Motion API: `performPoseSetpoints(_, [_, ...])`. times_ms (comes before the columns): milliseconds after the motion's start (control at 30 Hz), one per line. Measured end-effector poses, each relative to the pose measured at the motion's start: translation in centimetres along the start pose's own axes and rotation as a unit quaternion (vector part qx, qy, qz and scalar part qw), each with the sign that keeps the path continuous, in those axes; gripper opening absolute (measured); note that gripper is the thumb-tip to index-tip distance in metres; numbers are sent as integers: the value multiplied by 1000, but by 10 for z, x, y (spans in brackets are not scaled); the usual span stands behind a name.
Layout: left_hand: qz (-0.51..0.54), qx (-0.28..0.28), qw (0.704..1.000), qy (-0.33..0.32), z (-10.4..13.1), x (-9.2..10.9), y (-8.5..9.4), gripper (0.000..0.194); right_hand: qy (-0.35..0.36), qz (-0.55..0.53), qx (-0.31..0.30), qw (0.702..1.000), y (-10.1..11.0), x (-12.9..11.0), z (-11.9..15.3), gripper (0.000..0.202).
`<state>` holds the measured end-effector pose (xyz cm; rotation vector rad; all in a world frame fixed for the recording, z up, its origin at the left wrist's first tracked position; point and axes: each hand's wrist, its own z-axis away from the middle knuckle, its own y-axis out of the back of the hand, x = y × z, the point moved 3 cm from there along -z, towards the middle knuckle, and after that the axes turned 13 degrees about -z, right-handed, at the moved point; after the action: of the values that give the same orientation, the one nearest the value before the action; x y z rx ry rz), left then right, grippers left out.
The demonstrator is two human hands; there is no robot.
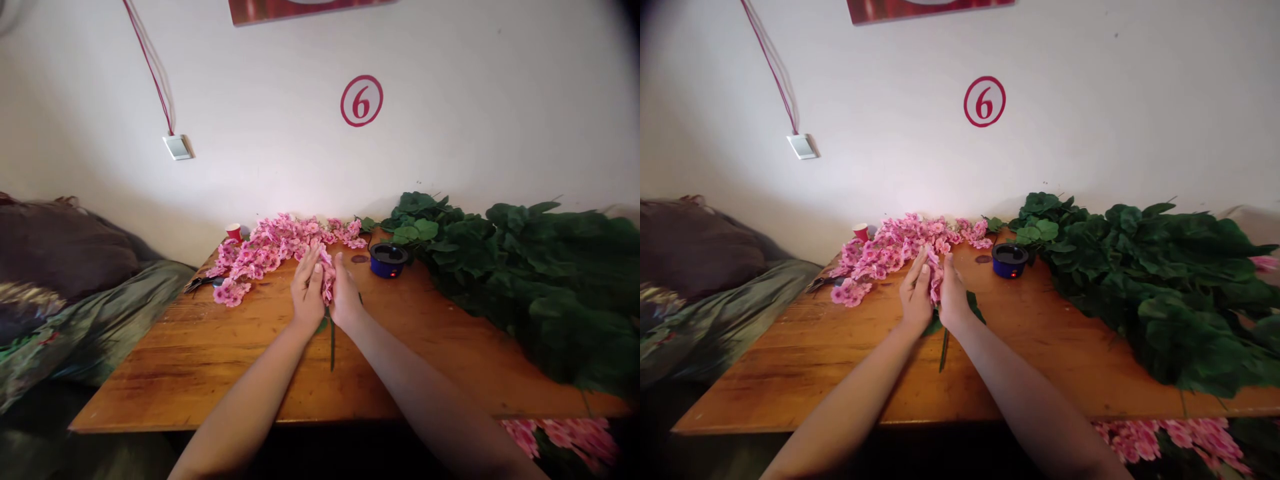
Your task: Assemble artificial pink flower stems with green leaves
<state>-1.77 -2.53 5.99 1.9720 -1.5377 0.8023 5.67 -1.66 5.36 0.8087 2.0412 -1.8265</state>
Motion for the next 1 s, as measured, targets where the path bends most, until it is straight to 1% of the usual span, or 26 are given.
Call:
performPoseSetpoints(133, [-3,10,1000,-13,-1,-1,3,41,-15,3,22,1000,-1,-1,3,36])
performPoseSetpoints(267, [-15,44,998,-30,-3,0,6,42,-30,-36,21,999,-2,0,2,28])
performPoseSetpoints(333, [-29,49,997,-51,-4,2,7,38,-38,-64,35,997,-1,0,2,28])
performPoseSetpoints(400, [-42,42,996,-70,-4,5,8,35,-32,-95,39,994,-1,-4,2,32])
performPoseSetpoints(467, [-50,31,995,-81,-5,6,8,34,-16,-115,18,993,-3,-10,2,31])
performPoseSetpoints(533, [-50,24,995,-87,-5,6,8,33,7,-110,-24,994,-6,-18,1,25])
performPoseSetpoints(633, [-52,15,994,-94,-5,6,6,34,39,-38,-86,995,-8,-28,-3,27])
performPoseSetpoints(700, [-51,7,994,-94,-4,6,4,35,21,21,-110,993,-7,-27,-6,29])
performPoseSetpoints(767, [-51,2,995,-87,-4,6,4,36,-9,47,-122,991,-6,-23,-7,25])
performPoseSetpoints(900, [-38,17,998,-50,-6,4,5,36,-15,40,-154,987,-9,-17,-4,20])
performPoseSetpoints(1000, [-5,39,999,-17,-8,0,6,34,-33,12,-147,989,-11,-13,-3,35])
